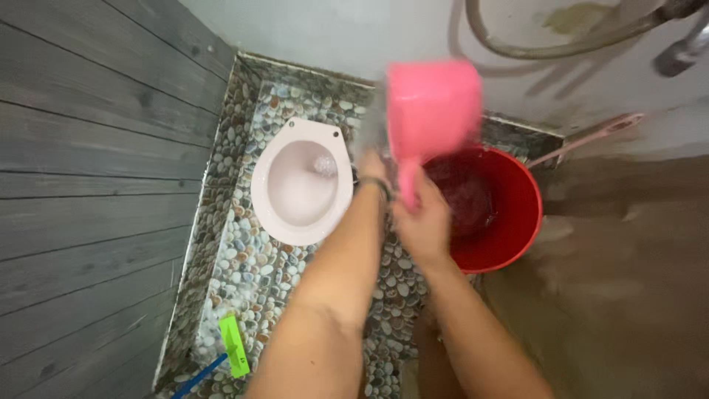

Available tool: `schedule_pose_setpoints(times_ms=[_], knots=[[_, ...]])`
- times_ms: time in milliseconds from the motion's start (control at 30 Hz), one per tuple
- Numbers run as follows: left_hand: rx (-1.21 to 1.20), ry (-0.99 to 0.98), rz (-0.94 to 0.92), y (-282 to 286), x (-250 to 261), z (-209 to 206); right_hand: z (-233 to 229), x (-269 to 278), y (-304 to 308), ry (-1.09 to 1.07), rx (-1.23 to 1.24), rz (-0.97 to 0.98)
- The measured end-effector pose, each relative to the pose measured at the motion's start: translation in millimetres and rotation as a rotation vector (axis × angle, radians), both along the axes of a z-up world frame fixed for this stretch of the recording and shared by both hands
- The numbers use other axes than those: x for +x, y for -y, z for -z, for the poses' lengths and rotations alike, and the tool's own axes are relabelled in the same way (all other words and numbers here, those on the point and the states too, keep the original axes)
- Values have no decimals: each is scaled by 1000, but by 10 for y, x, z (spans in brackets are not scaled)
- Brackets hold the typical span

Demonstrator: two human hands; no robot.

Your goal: The person scrubs the tiled bathroom floor using a long-handled brush with green bristles, pours water from a red bucket using a pink scoop to rinse the surface, and continues scrubbing with the brush.

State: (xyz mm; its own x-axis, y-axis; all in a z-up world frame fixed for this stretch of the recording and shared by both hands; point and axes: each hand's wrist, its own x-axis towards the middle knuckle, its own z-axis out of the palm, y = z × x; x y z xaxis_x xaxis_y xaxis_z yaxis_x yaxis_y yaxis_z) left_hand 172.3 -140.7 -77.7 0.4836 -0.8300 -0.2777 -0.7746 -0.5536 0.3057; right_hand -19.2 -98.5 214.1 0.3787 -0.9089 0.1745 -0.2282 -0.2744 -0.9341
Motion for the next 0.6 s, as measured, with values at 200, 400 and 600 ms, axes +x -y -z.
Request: schedule_pose_setpoints(times_ms=[200, 400, 600], knots=[[-979, -458, -568, 946, 1076, -1730, -970, 851, 326, 64, -226, -33], [-1131, -659, -544, 699, 801, -2060, -839, 938, 409, 66, -174, -107], [-627, -587, -581, 98, -341, -1200, 548, -180, 26, -40, 11, 62]])
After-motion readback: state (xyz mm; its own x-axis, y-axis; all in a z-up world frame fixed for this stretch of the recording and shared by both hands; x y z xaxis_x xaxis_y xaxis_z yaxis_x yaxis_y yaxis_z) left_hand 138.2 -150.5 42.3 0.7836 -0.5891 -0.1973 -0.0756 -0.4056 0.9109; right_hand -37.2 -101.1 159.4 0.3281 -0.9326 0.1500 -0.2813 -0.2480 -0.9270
